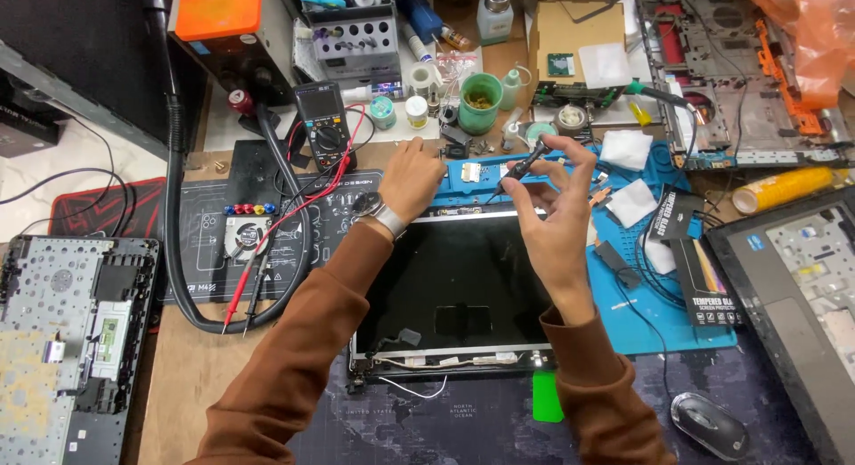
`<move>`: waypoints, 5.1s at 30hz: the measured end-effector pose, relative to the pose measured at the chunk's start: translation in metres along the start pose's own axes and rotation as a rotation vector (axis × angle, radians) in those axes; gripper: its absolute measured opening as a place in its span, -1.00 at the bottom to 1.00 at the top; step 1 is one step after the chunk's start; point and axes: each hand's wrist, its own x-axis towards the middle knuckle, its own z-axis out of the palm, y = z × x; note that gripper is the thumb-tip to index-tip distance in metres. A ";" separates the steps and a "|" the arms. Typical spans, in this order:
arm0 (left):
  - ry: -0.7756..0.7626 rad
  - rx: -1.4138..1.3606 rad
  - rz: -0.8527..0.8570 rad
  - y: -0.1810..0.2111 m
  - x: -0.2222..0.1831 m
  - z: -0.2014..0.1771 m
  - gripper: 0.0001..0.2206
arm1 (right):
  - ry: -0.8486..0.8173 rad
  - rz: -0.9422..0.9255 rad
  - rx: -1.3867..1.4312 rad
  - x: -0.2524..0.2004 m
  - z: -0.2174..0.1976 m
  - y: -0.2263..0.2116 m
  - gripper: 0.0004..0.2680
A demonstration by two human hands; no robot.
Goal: Removing the screen bezel and adjusting internal cables of a laptop on a repair bench
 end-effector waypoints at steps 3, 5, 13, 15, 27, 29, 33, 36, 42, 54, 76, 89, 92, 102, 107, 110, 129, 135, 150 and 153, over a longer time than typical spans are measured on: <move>-0.058 -0.050 -0.019 -0.001 0.002 -0.011 -0.90 | 0.012 -0.004 0.010 0.001 -0.002 -0.008 -0.58; -0.083 -0.274 -0.092 0.001 -0.001 -0.036 -0.93 | 0.023 -0.006 0.021 0.000 -0.002 -0.003 -0.58; 0.187 -1.339 -0.444 0.029 -0.047 -0.095 -0.87 | 0.116 0.032 0.216 -0.010 0.017 0.003 -0.54; 0.227 -1.526 -0.534 0.036 -0.059 -0.109 -0.84 | 0.069 0.027 0.210 -0.010 0.017 -0.002 -0.54; 0.292 -1.740 -0.629 0.065 -0.086 -0.142 -0.83 | 0.094 0.003 0.289 -0.035 0.058 -0.019 -0.54; 0.299 -1.739 -0.638 0.064 -0.090 -0.141 -0.83 | 0.080 0.003 0.301 -0.038 0.060 -0.020 -0.54; 0.318 -1.741 -0.649 0.063 -0.096 -0.139 -0.83 | 0.088 -0.042 0.280 -0.042 0.069 -0.018 -0.53; 0.341 -1.728 -0.654 0.065 -0.097 -0.142 -0.84 | 0.090 -0.036 0.310 -0.045 0.070 -0.022 -0.53; 0.375 -1.624 -0.686 0.078 -0.103 -0.159 -0.85 | 0.196 0.005 0.319 -0.062 0.073 0.003 -0.47; 0.330 -1.584 -0.768 0.109 -0.124 -0.160 -0.78 | 0.122 0.287 0.322 -0.088 0.045 -0.002 -0.78; 0.255 -1.556 -1.313 0.074 -0.167 -0.202 -0.60 | 0.272 0.452 0.255 -0.102 -0.081 0.070 -0.79; 0.354 -1.610 -1.299 0.031 -0.153 -0.168 -0.75 | 0.288 0.560 0.290 -0.118 -0.083 0.066 -0.77; 0.332 -1.599 -1.274 0.019 -0.146 -0.157 -0.76 | 0.280 0.572 0.276 -0.122 -0.082 0.062 -0.76; 0.167 -1.651 -1.197 0.014 -0.150 -0.167 -0.73 | 0.247 0.416 0.163 -0.109 -0.063 0.020 -0.87; 0.279 -1.400 -1.018 0.030 -0.178 -0.166 -0.70 | 0.121 0.283 0.292 -0.097 -0.007 -0.006 -0.79; 0.223 -1.239 -0.937 0.028 -0.201 -0.165 -0.72 | -0.011 0.212 0.356 -0.095 0.033 -0.022 -0.74; -0.142 -1.365 -0.851 0.003 -0.259 -0.130 -0.80 | -0.490 -0.298 0.128 -0.126 0.156 -0.031 -0.71; -0.090 -1.443 -0.822 0.003 -0.263 -0.127 -0.79 | -0.489 -0.328 0.126 -0.128 0.161 -0.035 -0.71; -0.062 -1.561 -0.915 0.007 -0.262 -0.134 -0.74 | -0.472 -0.214 0.214 -0.130 0.163 -0.016 -0.65; -0.071 -1.578 -0.912 0.007 -0.262 -0.135 -0.73 | -0.478 -0.238 0.168 -0.129 0.161 -0.016 -0.65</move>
